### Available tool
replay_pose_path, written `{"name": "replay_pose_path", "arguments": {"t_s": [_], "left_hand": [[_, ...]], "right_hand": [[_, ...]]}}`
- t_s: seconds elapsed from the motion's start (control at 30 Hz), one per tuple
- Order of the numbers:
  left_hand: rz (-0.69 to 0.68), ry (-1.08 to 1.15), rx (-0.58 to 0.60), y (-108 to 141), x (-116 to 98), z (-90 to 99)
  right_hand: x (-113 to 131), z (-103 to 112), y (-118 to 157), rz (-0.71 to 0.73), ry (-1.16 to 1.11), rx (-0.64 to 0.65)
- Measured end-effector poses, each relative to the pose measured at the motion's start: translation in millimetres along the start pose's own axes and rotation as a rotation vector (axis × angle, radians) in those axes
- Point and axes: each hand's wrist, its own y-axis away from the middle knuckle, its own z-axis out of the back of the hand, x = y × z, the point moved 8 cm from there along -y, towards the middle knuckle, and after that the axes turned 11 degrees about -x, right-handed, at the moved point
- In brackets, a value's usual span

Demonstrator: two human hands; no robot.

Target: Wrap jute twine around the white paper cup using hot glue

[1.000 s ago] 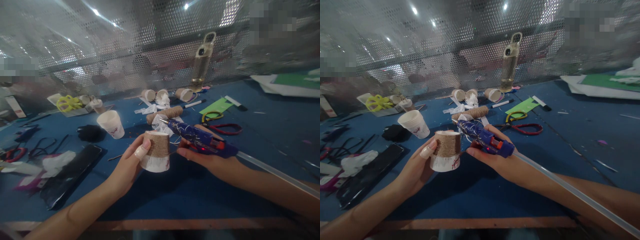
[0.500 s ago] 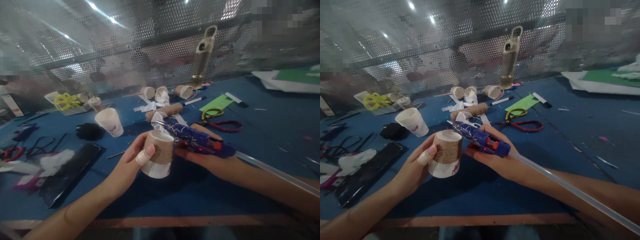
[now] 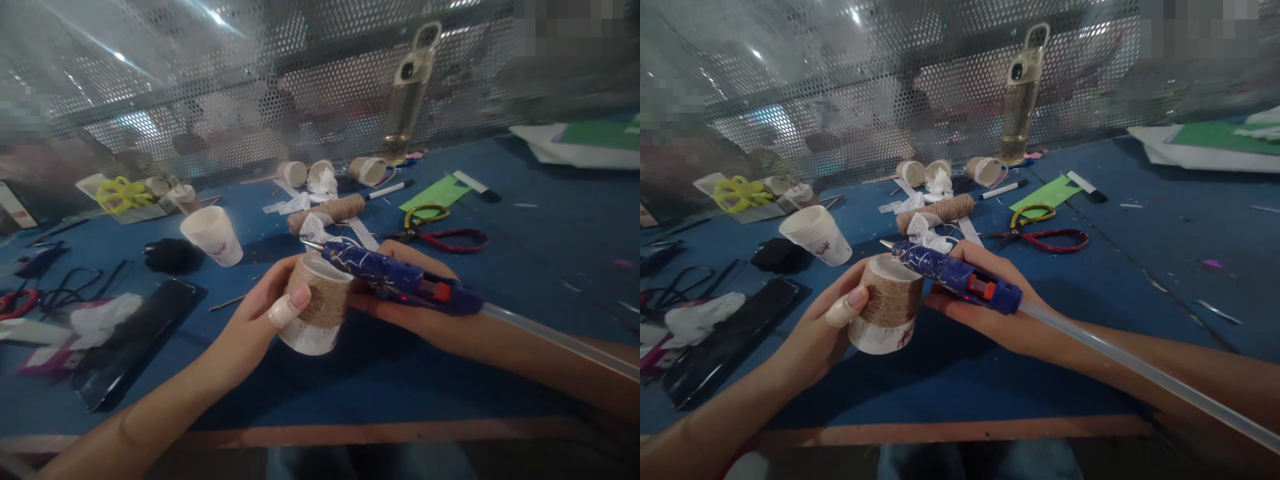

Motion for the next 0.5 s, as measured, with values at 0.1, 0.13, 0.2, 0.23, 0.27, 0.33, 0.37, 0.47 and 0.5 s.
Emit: {"name": "replay_pose_path", "arguments": {"t_s": [0.1, 0.13, 0.2, 0.23, 0.27, 0.33, 0.37, 0.47, 0.5], "left_hand": [[-0.005, -0.015, 0.009, -0.1, -1.4, -1.5], [-0.006, -0.020, 0.015, -0.1, -1.5, -2.1], [-0.011, -0.031, 0.029, 0.0, -1.8, -3.2], [-0.015, -0.037, 0.033, 0.1, -1.9, -3.4], [-0.019, -0.043, 0.033, 0.2, -2.0, -3.2], [-0.029, -0.049, 0.033, 0.8, -2.5, -3.0], [-0.030, -0.052, 0.034, 1.1, -2.5, -2.8], [-0.016, -0.064, 0.056, 2.2, -1.1, -3.6], [-0.033, -0.062, 0.062, 2.3, -2.2, -3.8]], "right_hand": [[1.8, 0.9, -0.3, -0.004, -0.021, -0.035], [1.9, 1.0, -0.4, -0.014, -0.021, -0.046], [2.0, 0.6, -0.6, -0.032, -0.021, -0.053], [2.4, 0.0, -0.8, -0.032, -0.027, -0.049], [3.2, -0.5, -1.0, -0.025, -0.036, -0.045], [4.3, -1.2, -1.4, -0.008, -0.042, -0.037], [4.3, -1.0, -1.5, -0.005, -0.036, -0.038], [4.1, 0.5, -1.4, -0.005, 0.003, -0.052], [4.2, 0.8, -1.2, -0.006, 0.013, -0.052]]}}
